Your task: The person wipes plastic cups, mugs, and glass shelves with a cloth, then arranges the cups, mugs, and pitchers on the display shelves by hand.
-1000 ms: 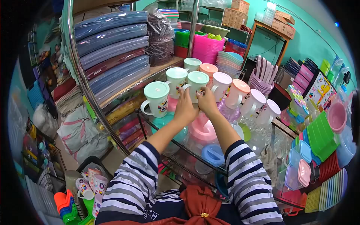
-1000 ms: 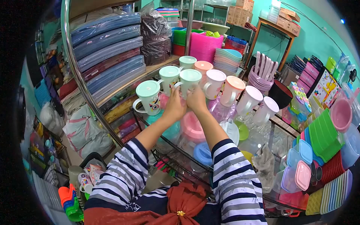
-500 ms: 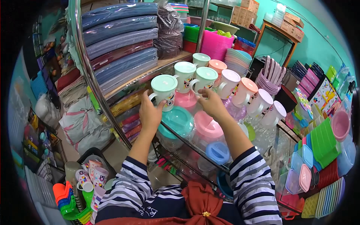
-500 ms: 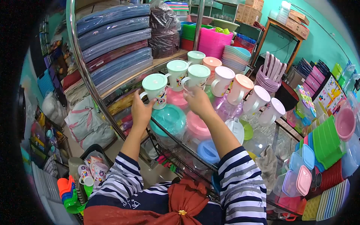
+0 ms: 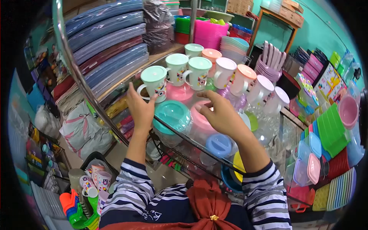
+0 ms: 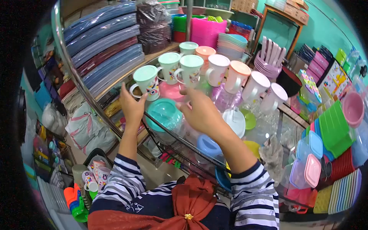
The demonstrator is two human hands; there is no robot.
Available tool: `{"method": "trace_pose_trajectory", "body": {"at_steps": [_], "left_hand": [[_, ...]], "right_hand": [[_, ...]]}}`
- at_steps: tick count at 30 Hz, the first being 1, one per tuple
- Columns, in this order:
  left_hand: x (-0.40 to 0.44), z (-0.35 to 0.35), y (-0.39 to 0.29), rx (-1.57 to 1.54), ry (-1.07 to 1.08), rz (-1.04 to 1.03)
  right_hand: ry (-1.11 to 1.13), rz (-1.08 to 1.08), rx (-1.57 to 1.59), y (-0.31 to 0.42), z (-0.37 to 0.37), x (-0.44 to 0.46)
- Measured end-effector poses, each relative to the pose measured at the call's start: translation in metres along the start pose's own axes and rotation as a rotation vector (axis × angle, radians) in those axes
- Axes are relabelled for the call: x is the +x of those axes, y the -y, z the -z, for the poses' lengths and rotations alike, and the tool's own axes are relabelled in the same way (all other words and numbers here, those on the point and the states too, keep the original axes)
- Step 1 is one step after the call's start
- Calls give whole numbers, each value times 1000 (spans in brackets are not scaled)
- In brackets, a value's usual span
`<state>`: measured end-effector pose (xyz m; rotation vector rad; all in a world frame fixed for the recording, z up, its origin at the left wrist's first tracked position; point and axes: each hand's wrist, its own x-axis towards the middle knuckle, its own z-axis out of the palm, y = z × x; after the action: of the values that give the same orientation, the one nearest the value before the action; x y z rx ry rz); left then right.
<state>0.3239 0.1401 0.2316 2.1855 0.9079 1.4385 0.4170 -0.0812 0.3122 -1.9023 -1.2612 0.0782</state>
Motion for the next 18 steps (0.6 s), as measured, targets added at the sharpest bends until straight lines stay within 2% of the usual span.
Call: {"method": "trace_pose_trajectory", "body": {"at_steps": [1,2,5,6,8,9,10,12,14,15,18], "left_hand": [[-9,4,-14,34,-101,-64],[-20,7,-29,-103,-59,-57],[-64,3,-66,-199,93,-211],[-79,0,-75,-207,108,-213],[-104,-3,-93,-211,315,-349],[-116,-4,-100,-215,316,-346],[-128,-6,-107,-211,364,-384],[-149,-6,-121,-197,410,-410],[-164,-5,-133,-169,559,-436],[-169,-4,-138,-155,554,-431],[-175,-3,-148,-128,601,-470]], "right_hand": [[-24,32,-72,14,11,-17],[-47,61,-147,27,21,-35],[-158,3,-212,37,50,-94],[-223,-83,-237,29,57,-114],[-346,-265,-341,5,73,-155],[-403,-364,-419,-14,78,-174],[-398,-361,-422,-31,82,-193],[-425,-559,-725,-57,85,-223],[-393,-615,-685,-67,83,-239],[-371,-679,-646,-71,83,-245],[-329,-675,-606,-70,75,-246]]}}
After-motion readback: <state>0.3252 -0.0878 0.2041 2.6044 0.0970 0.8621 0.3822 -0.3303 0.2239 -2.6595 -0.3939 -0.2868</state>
